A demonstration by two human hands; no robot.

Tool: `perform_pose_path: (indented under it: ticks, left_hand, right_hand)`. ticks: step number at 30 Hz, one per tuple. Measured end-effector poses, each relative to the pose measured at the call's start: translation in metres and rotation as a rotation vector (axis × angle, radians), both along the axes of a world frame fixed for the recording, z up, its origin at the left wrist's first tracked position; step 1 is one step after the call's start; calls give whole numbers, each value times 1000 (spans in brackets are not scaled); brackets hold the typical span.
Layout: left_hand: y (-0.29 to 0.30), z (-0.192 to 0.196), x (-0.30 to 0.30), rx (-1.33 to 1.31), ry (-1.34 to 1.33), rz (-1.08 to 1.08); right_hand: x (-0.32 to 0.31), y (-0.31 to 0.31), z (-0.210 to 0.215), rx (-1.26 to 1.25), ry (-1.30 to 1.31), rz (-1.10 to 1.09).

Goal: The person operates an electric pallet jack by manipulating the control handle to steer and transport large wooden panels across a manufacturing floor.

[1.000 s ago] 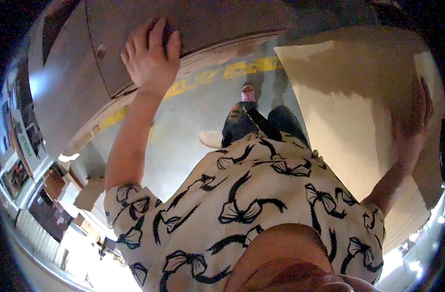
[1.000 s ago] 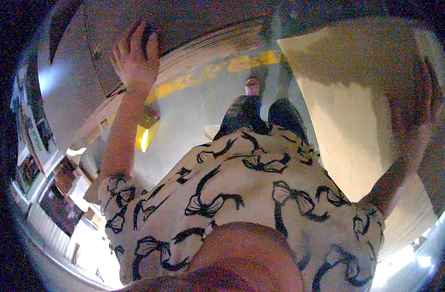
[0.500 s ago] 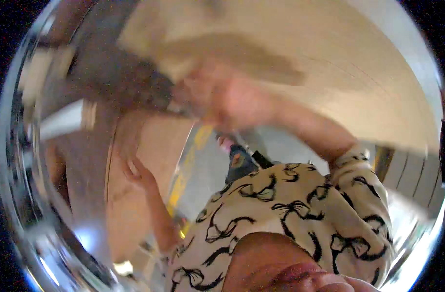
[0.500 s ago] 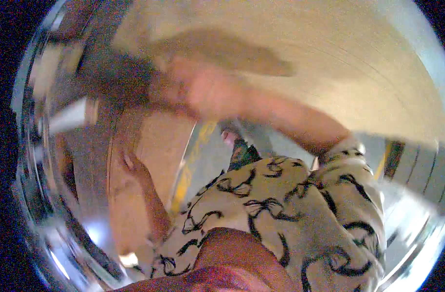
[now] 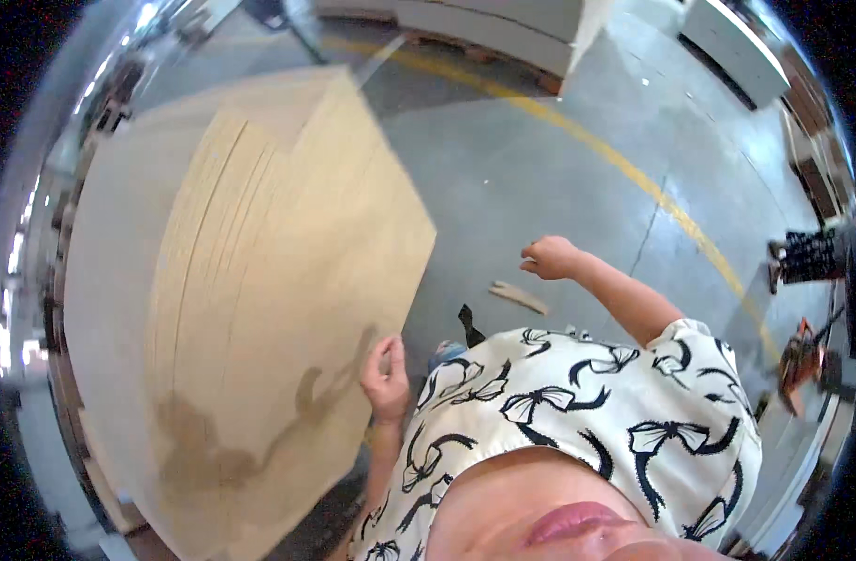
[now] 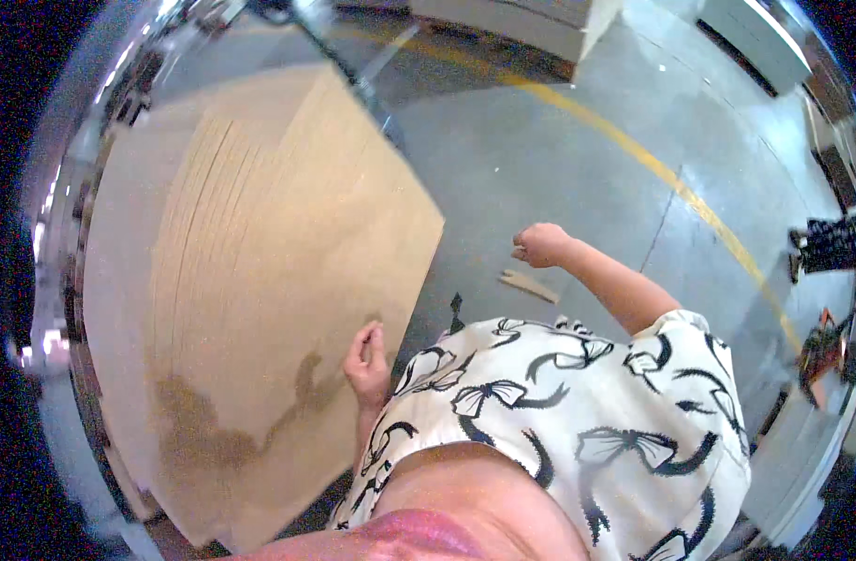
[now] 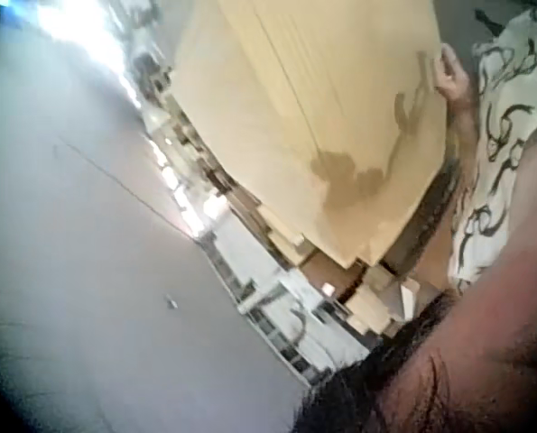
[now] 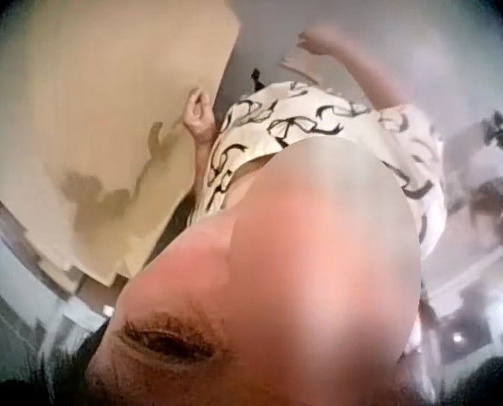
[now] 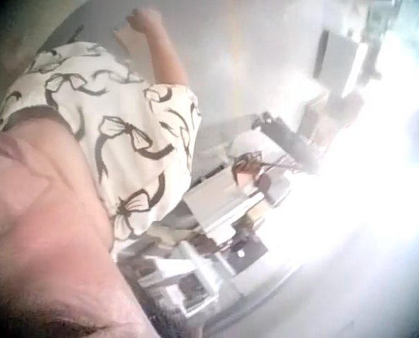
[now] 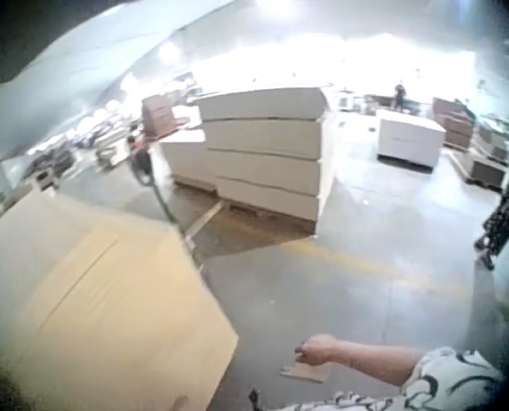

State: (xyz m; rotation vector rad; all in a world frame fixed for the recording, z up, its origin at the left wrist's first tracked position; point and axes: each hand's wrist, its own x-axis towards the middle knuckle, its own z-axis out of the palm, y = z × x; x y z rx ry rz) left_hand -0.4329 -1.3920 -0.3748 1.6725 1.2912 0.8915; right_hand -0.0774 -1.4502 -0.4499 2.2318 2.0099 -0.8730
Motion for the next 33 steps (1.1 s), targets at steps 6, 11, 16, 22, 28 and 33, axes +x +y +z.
perform_pose_path:
  ticks: [6, 11, 16, 22, 28, 33]
  left_hand:
    - [94, 26, 135, -57, -16, -295]
    - [180, -20, 263, -101, -184, -531]
    - [278, -18, 327, -305, -379, -352]
    - [382, -22, 374, -323, -339, -61]
    - [543, 41, 399, 178, -183, 614]
    - [701, 144, 359, 610, -221, 947]
  right_hand:
    - [83, 37, -23, 38, 123, -176]
    - [189, 84, -47, -207, 54, -349]
    - [300, 120, -94, -112, 243, -139]
    - [437, 265, -88, -307, 176, -384]
    - [554, 552, -100, -66, 62, -143]
    - [498, 880, 56, 52, 686, -63]
